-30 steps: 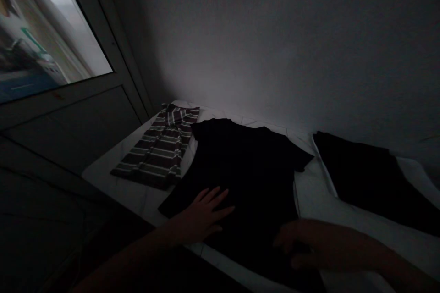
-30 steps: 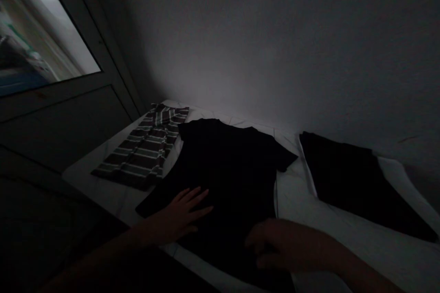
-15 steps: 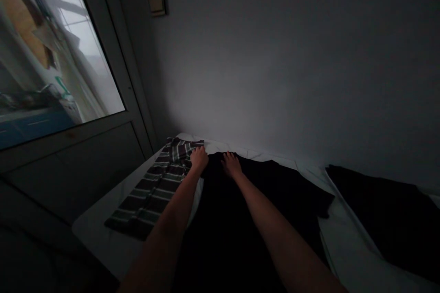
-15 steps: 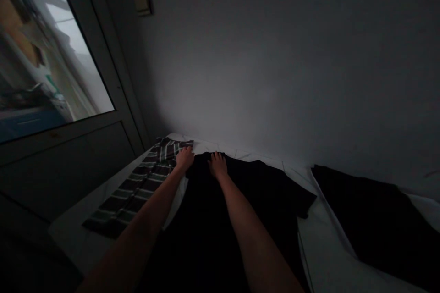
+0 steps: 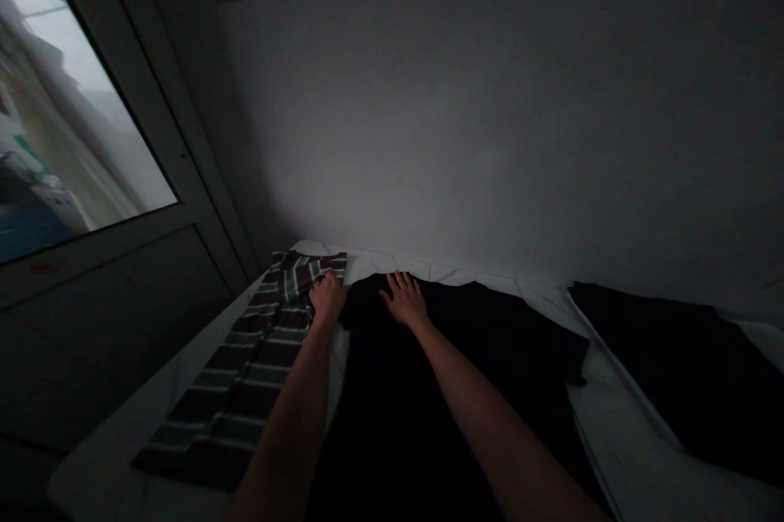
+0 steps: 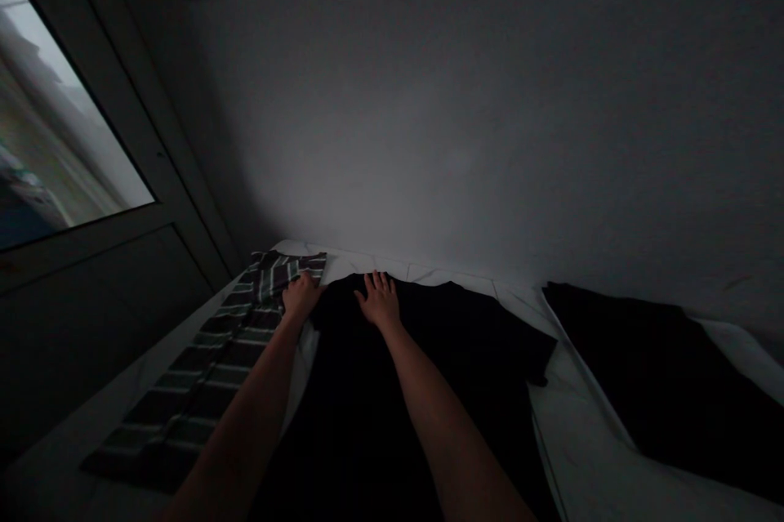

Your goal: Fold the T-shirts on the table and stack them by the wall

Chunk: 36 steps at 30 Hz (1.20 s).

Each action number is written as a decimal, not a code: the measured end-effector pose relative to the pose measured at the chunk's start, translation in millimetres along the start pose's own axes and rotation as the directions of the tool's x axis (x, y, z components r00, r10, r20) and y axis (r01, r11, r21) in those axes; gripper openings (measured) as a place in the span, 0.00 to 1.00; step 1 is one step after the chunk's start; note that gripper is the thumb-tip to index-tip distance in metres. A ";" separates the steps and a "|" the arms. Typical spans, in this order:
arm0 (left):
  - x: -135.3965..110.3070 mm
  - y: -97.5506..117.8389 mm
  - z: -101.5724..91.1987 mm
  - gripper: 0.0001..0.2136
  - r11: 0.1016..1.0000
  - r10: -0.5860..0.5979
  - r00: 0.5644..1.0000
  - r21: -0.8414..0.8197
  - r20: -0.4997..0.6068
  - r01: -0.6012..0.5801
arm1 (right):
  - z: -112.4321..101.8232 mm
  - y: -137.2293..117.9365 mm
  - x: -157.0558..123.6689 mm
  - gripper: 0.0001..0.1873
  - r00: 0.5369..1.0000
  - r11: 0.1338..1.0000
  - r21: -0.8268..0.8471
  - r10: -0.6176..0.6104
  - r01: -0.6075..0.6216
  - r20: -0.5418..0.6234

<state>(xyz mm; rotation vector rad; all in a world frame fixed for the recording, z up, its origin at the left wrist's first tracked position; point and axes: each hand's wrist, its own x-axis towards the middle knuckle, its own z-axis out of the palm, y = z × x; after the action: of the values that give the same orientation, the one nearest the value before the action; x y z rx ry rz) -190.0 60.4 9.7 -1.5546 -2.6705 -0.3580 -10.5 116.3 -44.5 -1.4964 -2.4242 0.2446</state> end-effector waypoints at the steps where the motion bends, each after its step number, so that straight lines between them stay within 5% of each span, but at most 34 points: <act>1: -0.8 -1.2 -1.3 0.16 1.000 0.004 1.000 -0.008 0.018 -0.004 | -0.3 -0.2 -0.6 0.35 1.000 1.000 0.000 -0.001 0.001 -0.008; 9: 1.6 -10.1 -7.4 0.14 0.993 -0.108 0.992 -0.039 0.064 0.111 | -4.1 -1.8 -2.3 0.35 1.000 1.000 0.010 0.000 0.000 -0.001; 16: -4.8 -2.1 -7.0 0.14 0.997 -0.083 0.996 0.004 0.010 0.083 | -9.7 -7.2 -5.6 0.32 0.997 0.994 0.112 -0.005 0.013 -0.073; 20: -9.8 6.1 -19.6 0.16 0.998 -0.013 0.996 0.065 -0.093 0.019 | -38.7 2.7 -17.6 0.21 0.980 0.983 0.183 0.037 -0.001 -0.193; 23: -12.9 19.8 -32.6 0.16 0.991 0.113 0.969 0.088 -0.219 -0.096 | -76.5 43.6 -43.7 0.17 0.958 0.976 0.189 0.153 -0.108 -0.243; 27: -35.0 75.1 -45.5 0.17 0.900 0.435 0.894 0.077 -0.111 -0.429 | -126.5 141.4 -103.2 0.15 0.890 0.919 0.168 0.389 -0.356 -0.239; 32: -116.7 201.1 -26.8 0.20 0.705 0.699 0.697 0.003 0.160 -0.709 | -151.0 239.0 -166.5 0.14 0.755 0.779 0.101 0.625 -0.619 -0.199; 36: -200.7 275.6 18.9 0.29 0.721 0.689 0.705 -0.055 0.168 -0.691 | -143.0 256.8 -184.7 0.12 0.763 0.781 0.060 0.622 -0.622 -0.175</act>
<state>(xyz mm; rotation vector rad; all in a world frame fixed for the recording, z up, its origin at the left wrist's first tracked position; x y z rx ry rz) 149.4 23.7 13.0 -2.5140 -1.9298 -0.1624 331.3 65.9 -10.5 -2.1811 -1.7037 0.2178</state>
